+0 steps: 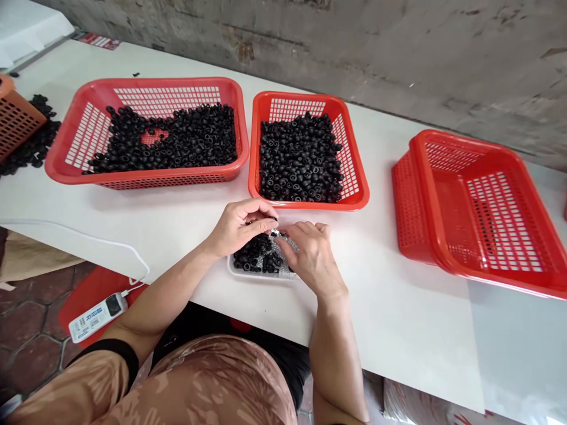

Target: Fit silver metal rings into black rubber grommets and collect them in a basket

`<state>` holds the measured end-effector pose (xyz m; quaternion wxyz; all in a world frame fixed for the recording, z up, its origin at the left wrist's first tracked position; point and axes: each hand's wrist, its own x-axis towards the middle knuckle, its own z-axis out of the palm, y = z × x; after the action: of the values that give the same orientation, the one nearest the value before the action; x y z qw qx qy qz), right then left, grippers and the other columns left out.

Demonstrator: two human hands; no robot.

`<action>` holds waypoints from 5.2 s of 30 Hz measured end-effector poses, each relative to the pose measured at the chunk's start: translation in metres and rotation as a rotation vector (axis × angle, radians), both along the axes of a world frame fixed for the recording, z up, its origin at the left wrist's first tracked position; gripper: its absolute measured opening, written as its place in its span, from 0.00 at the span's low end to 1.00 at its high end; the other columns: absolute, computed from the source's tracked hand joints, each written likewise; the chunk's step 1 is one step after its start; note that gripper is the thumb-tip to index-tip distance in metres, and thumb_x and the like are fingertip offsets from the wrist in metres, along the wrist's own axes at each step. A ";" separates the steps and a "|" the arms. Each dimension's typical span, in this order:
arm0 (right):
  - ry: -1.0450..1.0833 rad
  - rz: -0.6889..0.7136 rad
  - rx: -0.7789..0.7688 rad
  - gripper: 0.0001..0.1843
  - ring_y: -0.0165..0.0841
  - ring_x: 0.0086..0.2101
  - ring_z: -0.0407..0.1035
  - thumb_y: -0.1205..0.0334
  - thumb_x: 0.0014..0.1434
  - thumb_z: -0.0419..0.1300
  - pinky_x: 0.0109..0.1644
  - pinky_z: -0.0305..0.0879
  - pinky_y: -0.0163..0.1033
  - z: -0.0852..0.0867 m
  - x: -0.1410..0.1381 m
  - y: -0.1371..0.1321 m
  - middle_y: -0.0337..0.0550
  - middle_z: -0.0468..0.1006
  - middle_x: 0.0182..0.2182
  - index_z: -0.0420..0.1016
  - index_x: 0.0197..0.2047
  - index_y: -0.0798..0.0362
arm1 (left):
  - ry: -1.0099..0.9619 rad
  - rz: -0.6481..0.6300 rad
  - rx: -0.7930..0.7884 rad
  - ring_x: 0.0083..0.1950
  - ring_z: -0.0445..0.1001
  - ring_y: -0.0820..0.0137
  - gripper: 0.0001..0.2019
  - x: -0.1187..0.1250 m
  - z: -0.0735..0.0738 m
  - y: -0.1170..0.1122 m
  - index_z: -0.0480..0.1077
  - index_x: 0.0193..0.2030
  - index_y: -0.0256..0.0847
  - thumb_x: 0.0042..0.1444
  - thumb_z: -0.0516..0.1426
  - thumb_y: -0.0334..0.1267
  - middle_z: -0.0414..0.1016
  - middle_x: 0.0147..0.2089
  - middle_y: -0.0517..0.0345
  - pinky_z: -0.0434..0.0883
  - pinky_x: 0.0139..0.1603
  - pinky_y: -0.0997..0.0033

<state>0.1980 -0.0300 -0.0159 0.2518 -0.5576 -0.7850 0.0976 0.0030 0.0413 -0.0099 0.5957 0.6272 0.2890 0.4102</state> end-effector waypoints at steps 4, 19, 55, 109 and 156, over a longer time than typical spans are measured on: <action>-0.126 0.008 -0.023 0.15 0.36 0.37 0.72 0.62 0.74 0.52 0.50 0.52 0.47 -0.001 0.003 -0.005 0.43 0.81 0.35 0.78 0.39 0.50 | 0.007 -0.010 0.057 0.31 0.76 0.77 0.10 0.001 0.000 -0.003 0.80 0.40 0.37 0.61 0.66 0.43 0.79 0.39 0.55 0.76 0.35 0.75; 0.300 -0.091 -0.015 0.08 0.35 0.33 0.72 0.55 0.69 0.61 0.50 0.61 0.48 0.011 -0.002 -0.007 0.39 0.81 0.33 0.80 0.40 0.47 | 0.055 -0.092 -0.146 0.39 0.81 0.72 0.12 -0.003 0.002 -0.003 0.79 0.49 0.38 0.59 0.64 0.31 0.82 0.45 0.53 0.78 0.42 0.73; -0.292 0.077 -0.198 0.15 0.38 0.37 0.73 0.58 0.71 0.61 0.55 0.50 0.52 -0.001 -0.009 -0.012 0.43 0.81 0.31 0.83 0.33 0.51 | -0.241 -0.083 -0.370 0.33 0.78 0.77 0.05 0.001 0.005 0.002 0.77 0.37 0.35 0.54 0.66 0.33 0.80 0.35 0.58 0.73 0.37 0.76; 0.580 -0.149 0.115 0.09 0.38 0.43 0.76 0.61 0.69 0.61 0.44 0.78 0.44 -0.002 -0.005 -0.007 0.45 0.81 0.43 0.81 0.49 0.45 | -0.168 -0.244 -0.554 0.41 0.80 0.71 0.17 0.001 0.003 -0.008 0.79 0.47 0.37 0.52 0.71 0.39 0.81 0.42 0.54 0.74 0.47 0.68; -0.065 -0.089 0.472 0.22 0.37 0.38 0.79 0.62 0.66 0.65 0.51 0.61 0.47 0.004 -0.020 -0.009 0.45 0.86 0.46 0.72 0.62 0.48 | -0.064 -0.199 -0.358 0.37 0.73 0.73 0.10 0.004 0.006 -0.014 0.79 0.35 0.36 0.57 0.65 0.42 0.77 0.34 0.58 0.70 0.46 0.71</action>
<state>0.1779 -0.0387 -0.0115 0.3539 -0.5199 -0.7685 -0.1176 0.0074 0.0269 -0.0040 0.7440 0.5237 0.2747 0.3111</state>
